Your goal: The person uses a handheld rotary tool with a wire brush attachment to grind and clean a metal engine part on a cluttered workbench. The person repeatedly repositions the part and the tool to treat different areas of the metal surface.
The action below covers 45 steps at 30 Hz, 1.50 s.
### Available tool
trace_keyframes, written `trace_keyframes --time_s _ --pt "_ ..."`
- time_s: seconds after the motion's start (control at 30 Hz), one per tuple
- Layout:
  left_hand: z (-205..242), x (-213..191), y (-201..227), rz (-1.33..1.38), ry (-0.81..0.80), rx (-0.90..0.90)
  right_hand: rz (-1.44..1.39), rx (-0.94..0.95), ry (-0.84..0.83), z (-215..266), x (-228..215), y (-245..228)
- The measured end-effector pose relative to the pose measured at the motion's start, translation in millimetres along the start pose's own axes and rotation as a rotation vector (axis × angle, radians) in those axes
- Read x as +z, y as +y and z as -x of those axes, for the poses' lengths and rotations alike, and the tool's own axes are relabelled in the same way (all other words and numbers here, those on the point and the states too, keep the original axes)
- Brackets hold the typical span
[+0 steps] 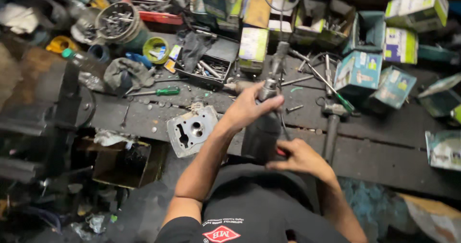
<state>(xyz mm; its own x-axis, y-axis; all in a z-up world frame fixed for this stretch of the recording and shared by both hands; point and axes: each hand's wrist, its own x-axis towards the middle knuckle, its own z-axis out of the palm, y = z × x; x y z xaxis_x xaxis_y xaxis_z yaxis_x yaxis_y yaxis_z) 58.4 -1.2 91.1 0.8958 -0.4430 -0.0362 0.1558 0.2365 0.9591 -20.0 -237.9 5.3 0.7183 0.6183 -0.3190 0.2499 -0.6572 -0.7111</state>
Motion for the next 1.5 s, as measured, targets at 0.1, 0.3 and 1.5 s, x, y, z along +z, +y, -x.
trace_keyframes --time_s 0.1,0.3,1.5 --pt "18.6 21.6 3.1 0.579 -0.272 0.121 -0.389 -0.274 -0.166 12.7 8.5 26.7" --pt "42.8 52.6 -31.0 1.026 -0.041 0.313 -0.654 -0.369 -0.242 28.5 -5.7 14.3" --pt "162.5 -246.4 -182.4 -0.290 0.764 0.247 -1.250 -0.331 0.480 147.9 -46.3 86.5"
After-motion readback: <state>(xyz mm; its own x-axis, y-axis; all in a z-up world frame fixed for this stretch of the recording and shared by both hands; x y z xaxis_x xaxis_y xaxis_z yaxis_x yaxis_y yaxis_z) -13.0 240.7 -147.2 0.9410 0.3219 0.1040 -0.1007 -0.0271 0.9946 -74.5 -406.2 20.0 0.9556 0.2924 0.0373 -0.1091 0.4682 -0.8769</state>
